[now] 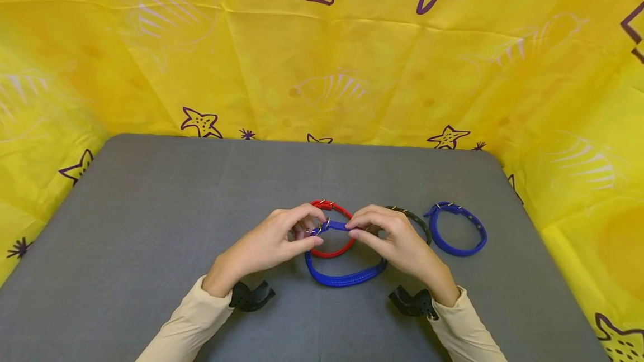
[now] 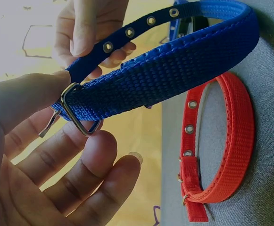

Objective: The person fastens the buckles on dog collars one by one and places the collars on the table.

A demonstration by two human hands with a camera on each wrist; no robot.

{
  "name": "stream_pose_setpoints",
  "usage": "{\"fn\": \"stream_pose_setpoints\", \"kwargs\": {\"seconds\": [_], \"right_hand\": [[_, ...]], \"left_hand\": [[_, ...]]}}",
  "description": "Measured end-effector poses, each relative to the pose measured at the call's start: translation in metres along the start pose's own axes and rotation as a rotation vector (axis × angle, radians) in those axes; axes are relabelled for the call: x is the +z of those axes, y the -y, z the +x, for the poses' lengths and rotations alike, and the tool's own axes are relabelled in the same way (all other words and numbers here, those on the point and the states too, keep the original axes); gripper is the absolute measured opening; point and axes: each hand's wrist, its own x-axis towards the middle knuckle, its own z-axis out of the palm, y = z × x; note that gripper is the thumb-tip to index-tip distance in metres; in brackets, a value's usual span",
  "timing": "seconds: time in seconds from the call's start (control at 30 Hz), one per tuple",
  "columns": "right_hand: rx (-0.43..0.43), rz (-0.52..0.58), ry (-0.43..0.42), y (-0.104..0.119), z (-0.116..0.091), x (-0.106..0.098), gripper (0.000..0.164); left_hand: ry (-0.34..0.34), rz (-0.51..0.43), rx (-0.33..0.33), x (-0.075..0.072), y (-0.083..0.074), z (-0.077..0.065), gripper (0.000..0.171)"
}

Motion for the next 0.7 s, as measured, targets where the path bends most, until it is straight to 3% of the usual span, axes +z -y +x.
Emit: {"fn": "stream_pose_setpoints", "kwargs": {"seconds": [0.2, 0.5, 0.7], "right_hand": [[-0.064, -0.025, -0.035, -0.0007, 0.0019, 0.0026, 0.022], [-0.081, -0.035, -0.042, 0.0013, 0.0012, 0.0041, 0.024], [-0.108, -0.022, -0.055, 0.0029, 0.002, 0.0056, 0.024]], "left_hand": [[-0.003, -0.001, 0.005, -0.0008, 0.0001, 0.0, 0.028], [-0.007, 0.007, 0.023, -0.0004, -0.0014, -0.0005, 0.034], [-0.048, -0.039, 0.012, 0.0023, -0.0025, 0.0014, 0.021]]}}
